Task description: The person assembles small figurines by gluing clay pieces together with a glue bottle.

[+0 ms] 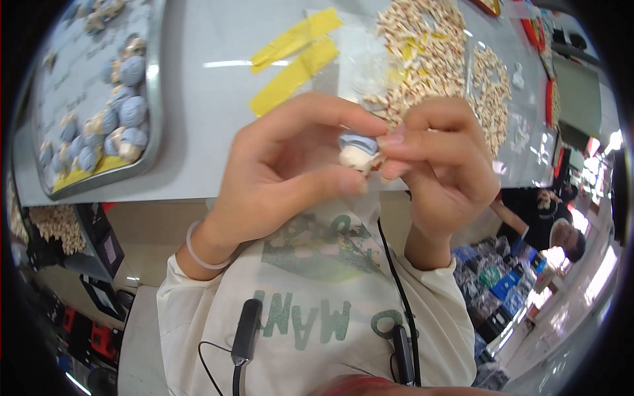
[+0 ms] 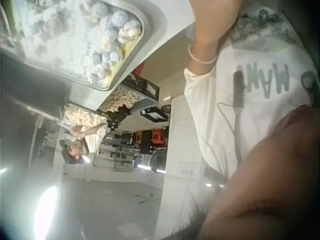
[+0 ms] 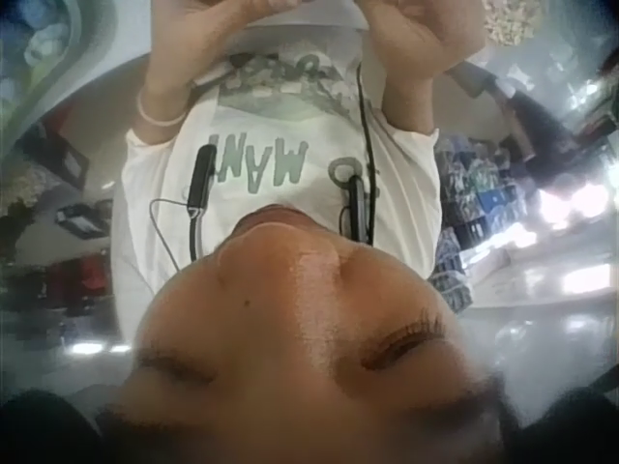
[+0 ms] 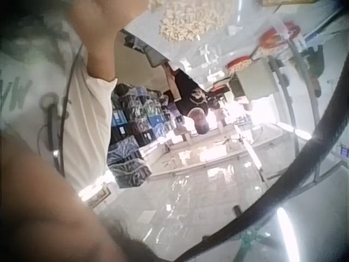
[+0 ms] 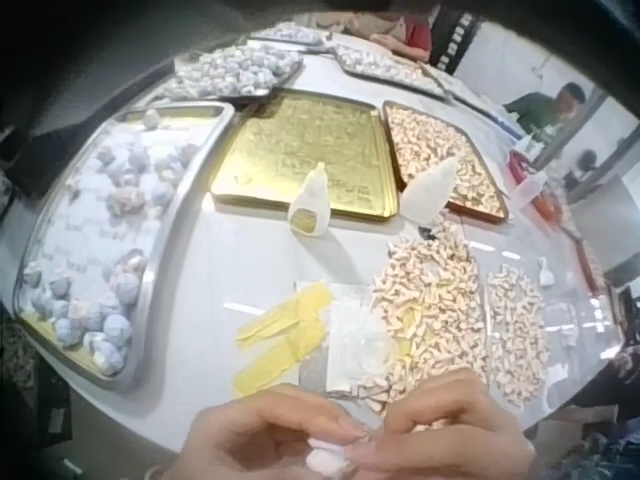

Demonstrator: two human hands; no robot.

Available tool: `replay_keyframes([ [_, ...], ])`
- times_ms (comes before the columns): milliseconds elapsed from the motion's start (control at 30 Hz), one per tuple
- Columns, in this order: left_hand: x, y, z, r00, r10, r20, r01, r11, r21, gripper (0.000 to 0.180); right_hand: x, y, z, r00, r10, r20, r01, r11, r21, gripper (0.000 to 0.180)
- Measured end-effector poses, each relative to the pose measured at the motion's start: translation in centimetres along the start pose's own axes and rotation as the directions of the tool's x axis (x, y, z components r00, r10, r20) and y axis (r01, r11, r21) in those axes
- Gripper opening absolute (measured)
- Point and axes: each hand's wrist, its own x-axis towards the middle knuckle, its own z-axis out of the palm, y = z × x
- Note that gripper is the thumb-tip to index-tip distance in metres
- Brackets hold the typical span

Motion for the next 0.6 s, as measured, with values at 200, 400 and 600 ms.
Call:
replay_keyframes([
  [200, -0.8, 3.7, -0.8, 0.981, -0.192, 0.017, 0.192, 0.966, -0.174, 0.031, -0.9, -1.6, -1.0, 0.985, 0.132, -0.113, -0.133, 0.991, -0.004, 0.017],
  [400, 2.8, 11.4, -7.2, 0.903, 0.399, -0.157, -0.18, 0.686, 0.705, 0.036, -1.8, -1.1, -2.0, 0.982, 0.158, -0.104, -0.159, 0.987, -0.005, 0.019],
  [600, -0.5, 15.5, -11.4, 0.891, 0.441, -0.109, 0.095, 0.054, 0.994, 0.037, -2.2, -1.4, -2.6, 0.984, 0.167, -0.063, -0.169, 0.985, -0.03, 0.016],
])
